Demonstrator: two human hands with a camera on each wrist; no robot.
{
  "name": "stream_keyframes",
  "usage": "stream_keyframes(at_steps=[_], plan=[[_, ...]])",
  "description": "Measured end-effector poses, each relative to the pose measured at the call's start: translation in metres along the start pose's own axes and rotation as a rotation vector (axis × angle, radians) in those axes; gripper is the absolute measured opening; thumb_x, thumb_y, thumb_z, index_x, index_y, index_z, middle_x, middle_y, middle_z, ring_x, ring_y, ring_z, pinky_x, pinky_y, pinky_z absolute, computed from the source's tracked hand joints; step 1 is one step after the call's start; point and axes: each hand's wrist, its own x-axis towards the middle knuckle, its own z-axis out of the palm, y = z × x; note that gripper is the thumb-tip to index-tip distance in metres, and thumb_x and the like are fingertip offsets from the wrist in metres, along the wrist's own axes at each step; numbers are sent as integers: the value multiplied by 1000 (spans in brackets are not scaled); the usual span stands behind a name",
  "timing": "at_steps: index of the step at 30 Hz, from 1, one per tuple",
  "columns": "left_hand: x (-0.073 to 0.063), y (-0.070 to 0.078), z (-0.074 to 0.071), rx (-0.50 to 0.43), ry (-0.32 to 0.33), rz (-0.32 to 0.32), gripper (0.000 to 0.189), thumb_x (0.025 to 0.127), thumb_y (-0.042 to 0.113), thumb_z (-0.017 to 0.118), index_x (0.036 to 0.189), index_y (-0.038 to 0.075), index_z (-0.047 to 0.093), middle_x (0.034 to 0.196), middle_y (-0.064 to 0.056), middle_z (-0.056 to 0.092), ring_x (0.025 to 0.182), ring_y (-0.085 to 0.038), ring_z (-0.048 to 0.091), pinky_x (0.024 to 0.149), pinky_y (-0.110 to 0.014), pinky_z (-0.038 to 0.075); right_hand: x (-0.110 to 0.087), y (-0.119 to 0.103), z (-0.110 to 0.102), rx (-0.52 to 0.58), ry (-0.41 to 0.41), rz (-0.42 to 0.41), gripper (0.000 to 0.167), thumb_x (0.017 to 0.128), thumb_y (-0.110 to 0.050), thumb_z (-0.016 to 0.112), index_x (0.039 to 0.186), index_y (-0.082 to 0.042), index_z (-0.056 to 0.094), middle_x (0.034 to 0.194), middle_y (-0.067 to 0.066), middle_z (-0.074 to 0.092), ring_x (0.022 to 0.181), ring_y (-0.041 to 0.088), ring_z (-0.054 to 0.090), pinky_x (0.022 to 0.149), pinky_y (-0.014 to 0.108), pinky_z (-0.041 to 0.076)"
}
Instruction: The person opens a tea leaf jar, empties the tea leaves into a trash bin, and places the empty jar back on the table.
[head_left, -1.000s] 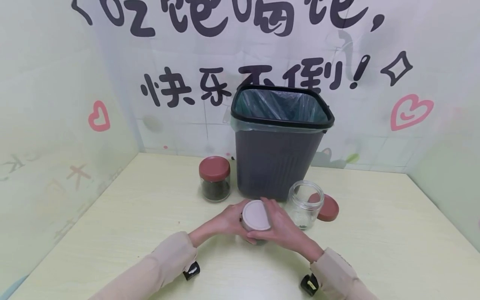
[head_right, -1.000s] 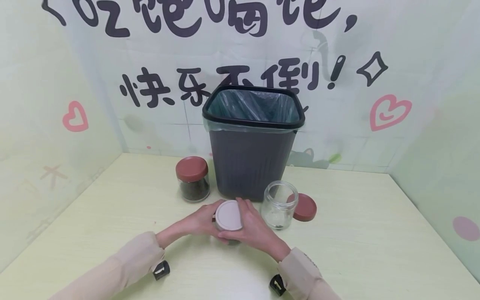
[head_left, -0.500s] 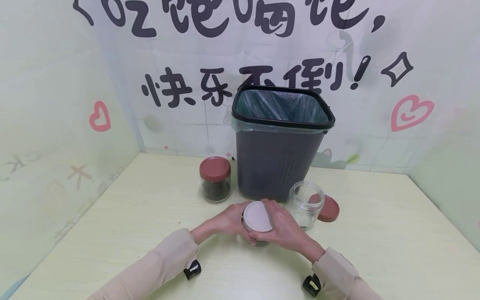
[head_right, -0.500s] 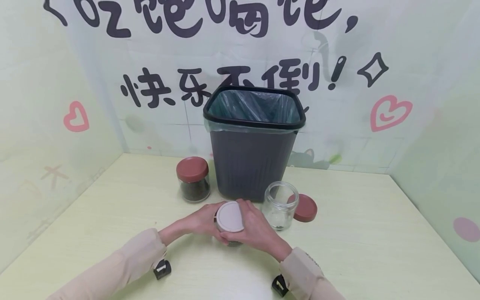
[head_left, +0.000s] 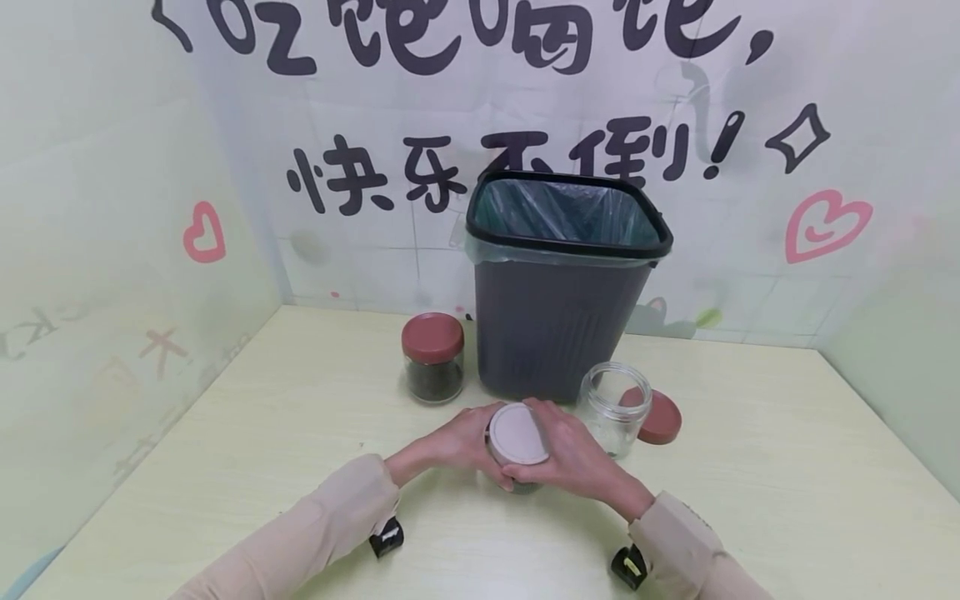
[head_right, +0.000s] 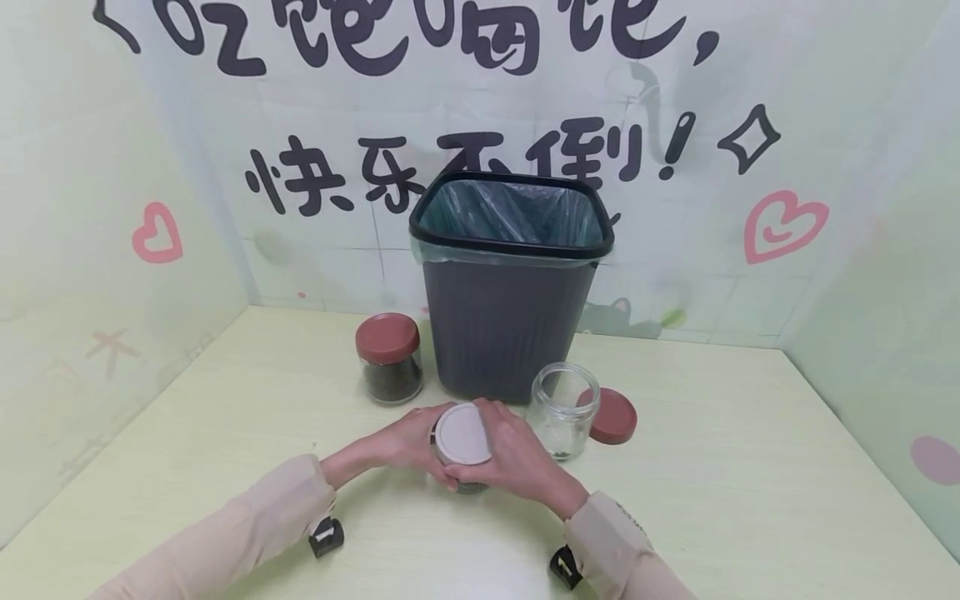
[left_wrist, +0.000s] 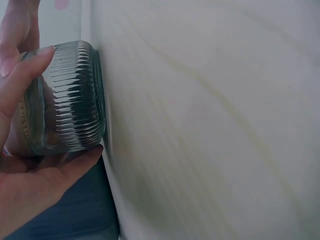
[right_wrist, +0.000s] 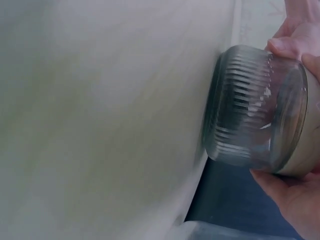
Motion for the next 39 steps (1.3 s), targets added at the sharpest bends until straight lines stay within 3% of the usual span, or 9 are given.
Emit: stream_keyframes(at_steps=[7,12,15,18,22,25,31,39], plan=[[-3,3,-5,-26,-47,21,78,50,25,86,116,6,49,105,-3,59,97,-16,53,82,-29,42,2,3,-9,120,-150,8,76,67,-35,73,126,1,40,118,13,50,100,24,52,79,38,46],[0,5,-3,-55,-67,-63,81,50,17,86,119,8,47,109,-3,57,101,-18,51,84,-31,40,3,4,-11,154,-224,53,86,71,-38,70,135,3,29,135,18,36,118,30,41,89,46,40],[0,4,-2,-52,-71,-87,82,51,16,86,121,7,45,111,-4,56,102,-19,51,83,-31,40,4,0,-9,137,-211,88,92,70,-44,70,135,5,27,133,20,36,116,30,42,89,46,40],[1,3,-1,-53,-76,-91,81,52,17,86,121,7,44,112,-5,56,102,-19,51,82,-29,40,3,-5,-5,62,-139,108,96,65,-50,72,131,6,32,124,19,41,107,27,47,85,42,43],[1,3,-1,-53,-76,-97,80,53,18,85,120,6,43,112,-5,55,101,-20,51,81,-29,41,1,-10,0,-84,-26,55,91,61,-58,70,119,7,43,106,13,45,92,19,47,76,34,46],[1,4,-1,-42,-71,-104,81,52,18,86,120,6,43,111,-6,55,101,-20,51,80,-29,41,1,-10,0,-126,2,16,85,62,-59,69,113,5,46,99,9,45,86,15,45,73,30,46],[1,5,-2,-42,-76,-122,82,52,17,86,120,5,42,111,-6,55,101,-20,50,81,-30,40,4,-9,-6,-84,-65,-3,76,65,-47,72,115,4,47,102,8,47,91,17,44,75,31,45],[2,5,-1,-63,-85,-118,82,52,15,86,120,4,41,112,-7,54,102,-20,49,83,-30,40,7,-4,-15,18,-192,-20,77,68,-35,70,126,4,40,118,10,46,103,20,43,82,36,43]])
